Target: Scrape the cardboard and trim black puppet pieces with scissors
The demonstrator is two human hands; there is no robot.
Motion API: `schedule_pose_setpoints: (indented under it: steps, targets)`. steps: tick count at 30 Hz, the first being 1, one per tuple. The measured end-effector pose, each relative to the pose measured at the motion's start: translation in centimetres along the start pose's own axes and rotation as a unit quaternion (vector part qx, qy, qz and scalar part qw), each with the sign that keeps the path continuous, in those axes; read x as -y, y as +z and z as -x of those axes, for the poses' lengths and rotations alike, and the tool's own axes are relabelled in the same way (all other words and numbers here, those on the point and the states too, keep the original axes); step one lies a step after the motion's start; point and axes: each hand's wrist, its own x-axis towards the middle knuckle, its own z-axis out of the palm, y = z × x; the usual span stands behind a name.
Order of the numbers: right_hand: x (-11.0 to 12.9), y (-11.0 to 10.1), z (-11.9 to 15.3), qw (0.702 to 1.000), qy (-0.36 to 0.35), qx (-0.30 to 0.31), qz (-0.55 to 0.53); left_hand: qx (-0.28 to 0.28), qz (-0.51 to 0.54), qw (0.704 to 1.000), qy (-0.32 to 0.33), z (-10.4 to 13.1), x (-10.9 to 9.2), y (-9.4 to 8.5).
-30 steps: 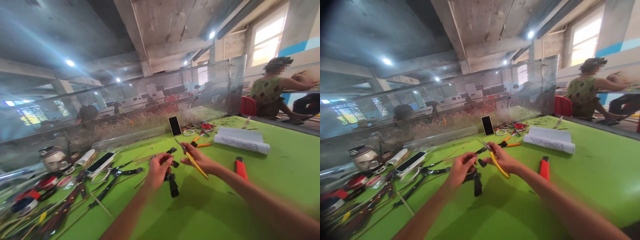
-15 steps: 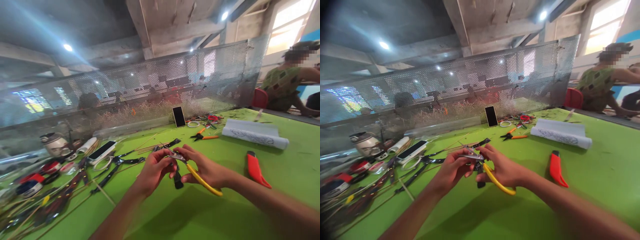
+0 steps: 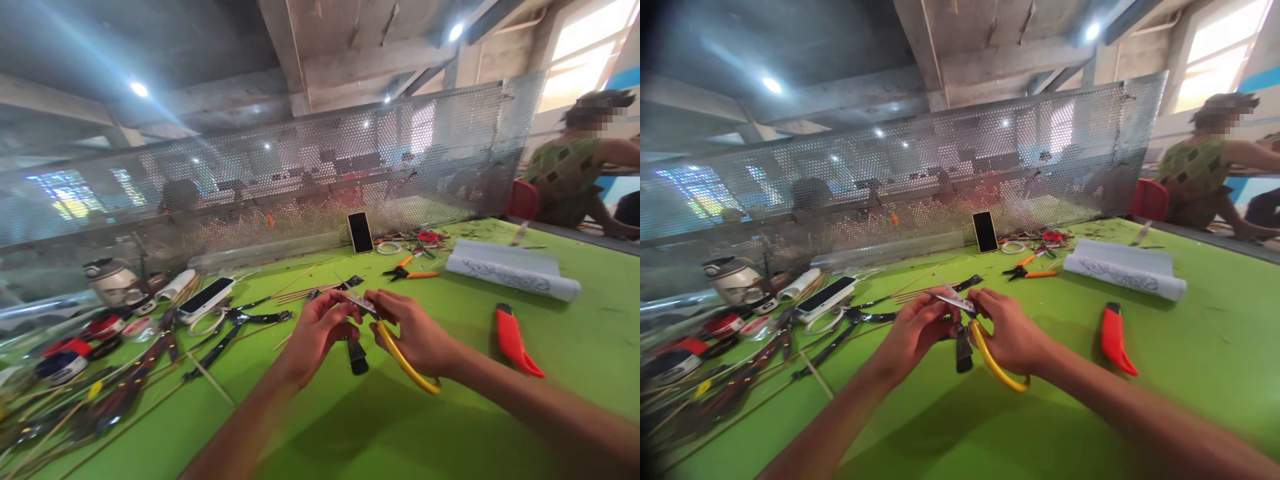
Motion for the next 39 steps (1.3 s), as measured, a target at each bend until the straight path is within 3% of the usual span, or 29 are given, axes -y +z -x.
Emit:
schedule_pose_setpoints:
  steps: [3, 7, 11, 20, 29, 39]
  targets:
    - [0.2, 0.7, 0.0, 0.997, 0.056, -0.052, -0.021, 0.018, -0.048, 0.999, 0.001, 0.5, 1.0, 1.1]
    - [0.8, 1.8, -0.2, 0.983, 0.111, -0.141, -0.029, 0.098, -0.039, 0.994, 0.004, 1.1, 2.6, 4.0]
    - [1.0, 2.5, -0.1, 0.979, 0.102, -0.173, -0.021, 0.066, -0.033, 0.997, 0.028, 1.4, 3.5, 5.7]
    - [1.1, 3.3, 0.3, 0.975, 0.153, -0.161, -0.008, 0.104, -0.066, 0.992, 0.019, 1.4, 3.1, 4.7]
    - [0.6, 3.7, 0.0, 0.969, 0.193, -0.148, -0.036, 0.043, -0.060, 0.996, 0.049, 0.9, 5.2, 4.2]
    - [0.4, 3.8, -0.1, 0.968, 0.191, -0.156, -0.046, 0.010, -0.044, 0.999, 0.026, 0.9, 5.0, 4.5]
